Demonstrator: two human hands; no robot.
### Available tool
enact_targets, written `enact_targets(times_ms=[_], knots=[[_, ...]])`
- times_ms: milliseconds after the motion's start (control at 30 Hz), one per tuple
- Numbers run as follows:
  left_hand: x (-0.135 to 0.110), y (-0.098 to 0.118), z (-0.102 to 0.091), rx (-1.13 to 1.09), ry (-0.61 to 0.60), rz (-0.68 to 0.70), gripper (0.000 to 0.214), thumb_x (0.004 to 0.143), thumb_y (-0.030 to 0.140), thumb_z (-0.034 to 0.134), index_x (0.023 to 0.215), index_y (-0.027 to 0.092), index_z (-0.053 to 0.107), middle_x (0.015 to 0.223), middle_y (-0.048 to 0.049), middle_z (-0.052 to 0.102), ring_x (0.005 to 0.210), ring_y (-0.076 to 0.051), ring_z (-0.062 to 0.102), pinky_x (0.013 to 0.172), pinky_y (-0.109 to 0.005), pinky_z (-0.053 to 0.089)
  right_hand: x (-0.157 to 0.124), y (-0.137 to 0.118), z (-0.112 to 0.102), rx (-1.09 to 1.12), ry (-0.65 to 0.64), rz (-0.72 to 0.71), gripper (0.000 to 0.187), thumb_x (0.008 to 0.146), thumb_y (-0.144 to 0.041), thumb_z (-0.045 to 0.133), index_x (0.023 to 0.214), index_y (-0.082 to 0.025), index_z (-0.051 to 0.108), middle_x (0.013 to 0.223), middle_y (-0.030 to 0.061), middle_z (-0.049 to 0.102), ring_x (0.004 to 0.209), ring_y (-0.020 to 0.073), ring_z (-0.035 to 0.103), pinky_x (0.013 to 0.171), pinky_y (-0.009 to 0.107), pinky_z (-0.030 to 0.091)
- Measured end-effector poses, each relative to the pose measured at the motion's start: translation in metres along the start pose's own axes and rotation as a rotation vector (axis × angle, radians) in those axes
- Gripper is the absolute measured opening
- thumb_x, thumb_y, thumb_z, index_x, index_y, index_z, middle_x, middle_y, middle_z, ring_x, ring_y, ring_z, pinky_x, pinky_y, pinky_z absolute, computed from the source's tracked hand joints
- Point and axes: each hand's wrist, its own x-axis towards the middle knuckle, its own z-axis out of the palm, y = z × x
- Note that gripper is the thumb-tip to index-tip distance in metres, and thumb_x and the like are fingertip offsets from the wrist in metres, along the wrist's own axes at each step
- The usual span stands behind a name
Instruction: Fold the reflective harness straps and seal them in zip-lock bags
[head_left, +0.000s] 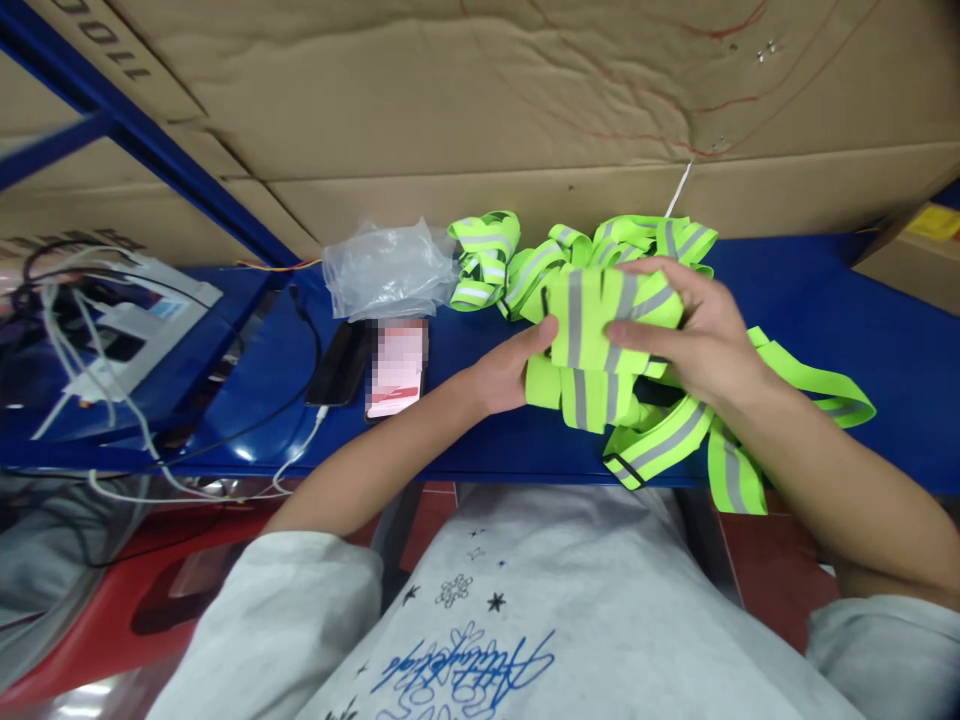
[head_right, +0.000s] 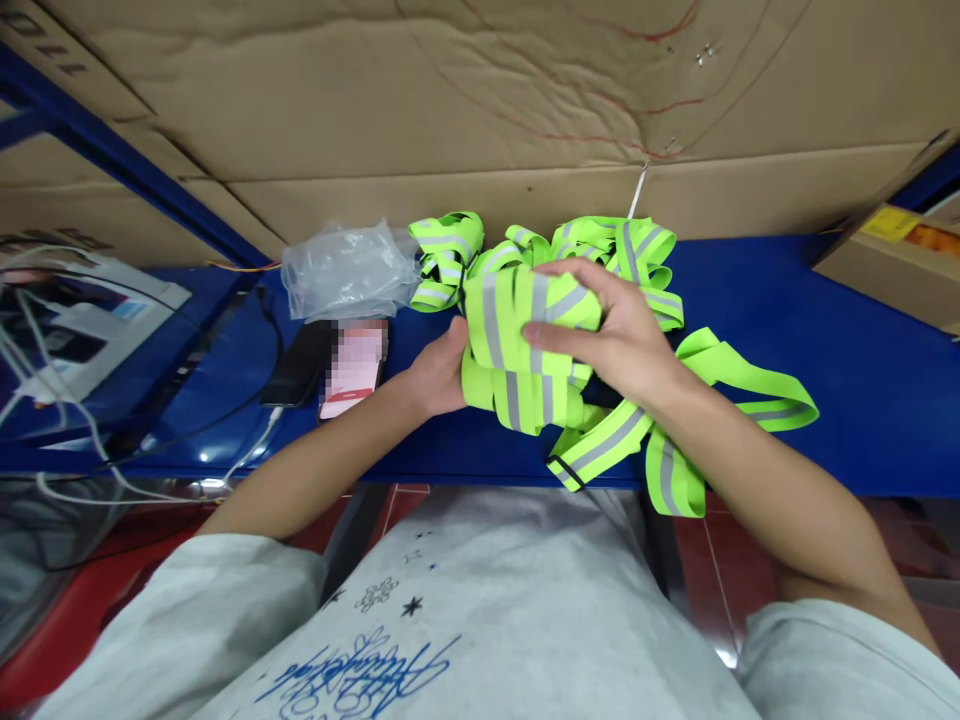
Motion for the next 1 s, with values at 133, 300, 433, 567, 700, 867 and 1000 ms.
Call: enact_targets(times_ms=[133,300,433,567,700,867,1000], knots=[[-0.006,-0.004,0.012,0.137,-0.145,0.048,0.075,0.068,0.066,0.092,0.126,0.021,0.076,0.135,-0.0141,0.074,0.142,-0.040,0.060,0.121,-0.052,0.048,0.001,0.004,-0.003,0.111,0.156,-0.054,0.055,0.071,-0.046,0.092,0.117,-0.026,0.070,0.100,0.0015,0.075,0.080,0.0203,0.071,0.073,0.037,0.062],[-0.006,0.003,0.024,-0.151,-0.111,-0.087,0.056,0.091,0.064,0.071,0.128,0.021,0.073,0.136,-0.0140,0.074,0.139,-0.043,0.061,0.117,-0.063,0.050,0.002,0.015,-0.008,-0.383,0.047,-0.667,0.038,0.090,-0.029,0.074,0.128,-0.026,0.068,0.130,0.0054,0.075,0.126,0.0287,0.070,0.108,0.047,0.057],[-0.004,0.007,0.026,-0.314,0.123,-0.031,0.040,0.101,0.047,0.064,0.135,0.025,0.069,0.143,-0.0089,0.070,0.145,-0.035,0.058,0.123,-0.064,0.045,0.005,0.023,-0.010,-0.678,-0.210,-0.835,0.040,0.097,-0.019,0.058,0.135,-0.030,0.067,0.145,0.0017,0.069,0.144,0.0277,0.059,0.123,0.054,0.045],[-0.001,0.003,0.023,-0.264,0.183,0.004,0.041,0.092,0.039,0.079,0.132,0.034,0.071,0.146,-0.0003,0.067,0.147,-0.031,0.056,0.121,-0.059,0.049,0.003,0.020,-0.007,-0.794,-0.330,-0.852,0.053,0.091,-0.008,0.058,0.140,-0.028,0.066,0.156,0.0040,0.060,0.151,0.0278,0.052,0.132,0.060,0.030],[0.005,-0.001,0.013,-0.153,0.194,0.071,0.037,0.085,0.051,0.084,0.115,0.030,0.078,0.131,-0.0012,0.073,0.135,-0.028,0.064,0.096,-0.034,0.064,-0.002,0.016,0.000,-0.586,-0.467,-0.766,0.045,0.089,-0.019,0.067,0.132,-0.029,0.074,0.165,0.0033,0.049,0.158,0.0311,0.040,0.133,0.063,0.028],[0.010,-0.007,0.006,-0.059,0.206,0.088,0.044,0.081,0.058,0.086,0.114,0.029,0.079,0.128,-0.0008,0.076,0.128,-0.024,0.067,0.088,-0.027,0.061,-0.006,0.018,0.004,-0.273,-0.345,-0.469,0.017,0.096,-0.038,0.067,0.099,-0.034,0.084,0.135,-0.0016,0.074,0.137,0.0269,0.065,0.129,0.058,0.041],[0.011,-0.009,0.008,-0.069,0.227,0.076,0.038,0.082,0.050,0.087,0.111,0.027,0.079,0.133,-0.0024,0.075,0.134,-0.025,0.064,0.099,-0.031,0.058,-0.010,0.015,0.006,-0.109,-0.123,-0.251,0.018,0.096,-0.044,0.070,0.105,-0.034,0.082,0.114,0.0010,0.080,0.120,0.0262,0.074,0.120,0.055,0.053]])
